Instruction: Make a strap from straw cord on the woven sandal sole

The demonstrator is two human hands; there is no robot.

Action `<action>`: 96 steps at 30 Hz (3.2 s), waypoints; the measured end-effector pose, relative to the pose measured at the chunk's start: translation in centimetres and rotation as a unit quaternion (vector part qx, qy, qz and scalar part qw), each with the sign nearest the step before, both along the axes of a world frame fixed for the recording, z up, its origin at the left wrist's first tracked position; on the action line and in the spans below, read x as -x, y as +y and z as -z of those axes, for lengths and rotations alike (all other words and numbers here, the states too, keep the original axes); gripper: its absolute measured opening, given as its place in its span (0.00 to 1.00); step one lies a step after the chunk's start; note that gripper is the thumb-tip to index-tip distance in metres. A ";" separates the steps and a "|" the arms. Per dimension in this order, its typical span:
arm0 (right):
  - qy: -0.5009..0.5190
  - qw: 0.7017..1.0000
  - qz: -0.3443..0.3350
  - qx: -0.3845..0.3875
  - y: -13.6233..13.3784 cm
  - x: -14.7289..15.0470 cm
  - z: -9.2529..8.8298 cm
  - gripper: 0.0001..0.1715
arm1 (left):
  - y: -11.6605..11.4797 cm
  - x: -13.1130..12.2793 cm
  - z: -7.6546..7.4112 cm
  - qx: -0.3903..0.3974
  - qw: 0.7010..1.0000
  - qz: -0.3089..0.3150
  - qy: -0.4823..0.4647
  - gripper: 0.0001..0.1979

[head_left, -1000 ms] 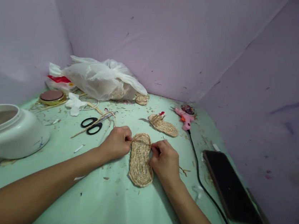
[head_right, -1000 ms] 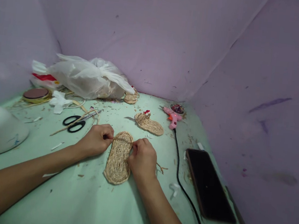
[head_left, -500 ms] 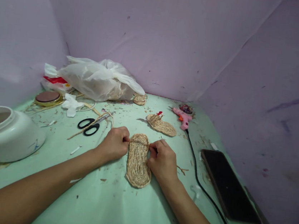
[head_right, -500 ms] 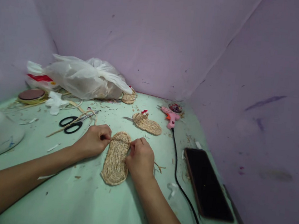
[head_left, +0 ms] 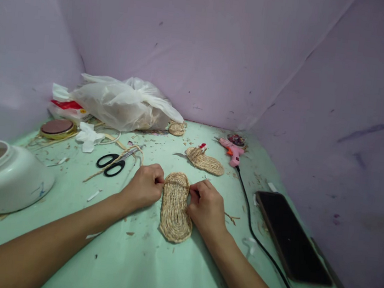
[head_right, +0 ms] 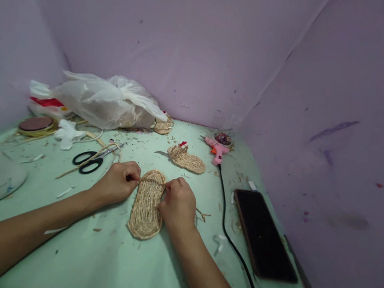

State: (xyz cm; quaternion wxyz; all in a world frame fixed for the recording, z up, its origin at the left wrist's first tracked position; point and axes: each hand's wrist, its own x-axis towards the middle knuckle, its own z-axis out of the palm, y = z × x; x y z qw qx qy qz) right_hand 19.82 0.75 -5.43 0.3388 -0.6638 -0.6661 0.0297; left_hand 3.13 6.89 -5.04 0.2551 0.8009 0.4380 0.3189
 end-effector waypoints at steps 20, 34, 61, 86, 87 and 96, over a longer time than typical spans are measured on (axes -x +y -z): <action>-0.006 1.000 0.002 0.005 0.0 0.0 -0.1 0.11 | 0.0 0.0 0.1 -0.002 1.000 0.003 -0.001 0.09; -0.003 1.000 0.001 0.011 -0.1 0.0 -0.2 0.10 | 0.1 0.0 0.0 -0.003 1.000 0.006 0.002 0.09; -0.004 1.000 -0.001 0.005 0.0 0.0 0.1 0.10 | 0.0 0.0 -0.1 0.001 1.000 0.005 0.000 0.09; 0.001 1.000 -0.002 0.007 -0.1 0.0 -0.2 0.10 | 0.1 0.1 -0.1 -0.016 1.000 0.014 -0.001 0.08; 0.001 1.000 -0.003 0.005 -0.1 0.0 -0.2 0.10 | 0.1 0.1 -0.1 -0.017 1.000 0.014 -0.001 0.08; 0.042 0.999 -0.021 -0.024 -0.3 -0.7 -0.4 0.08 | 0.1 0.3 -0.7 -0.011 1.000 0.014 -0.015 0.08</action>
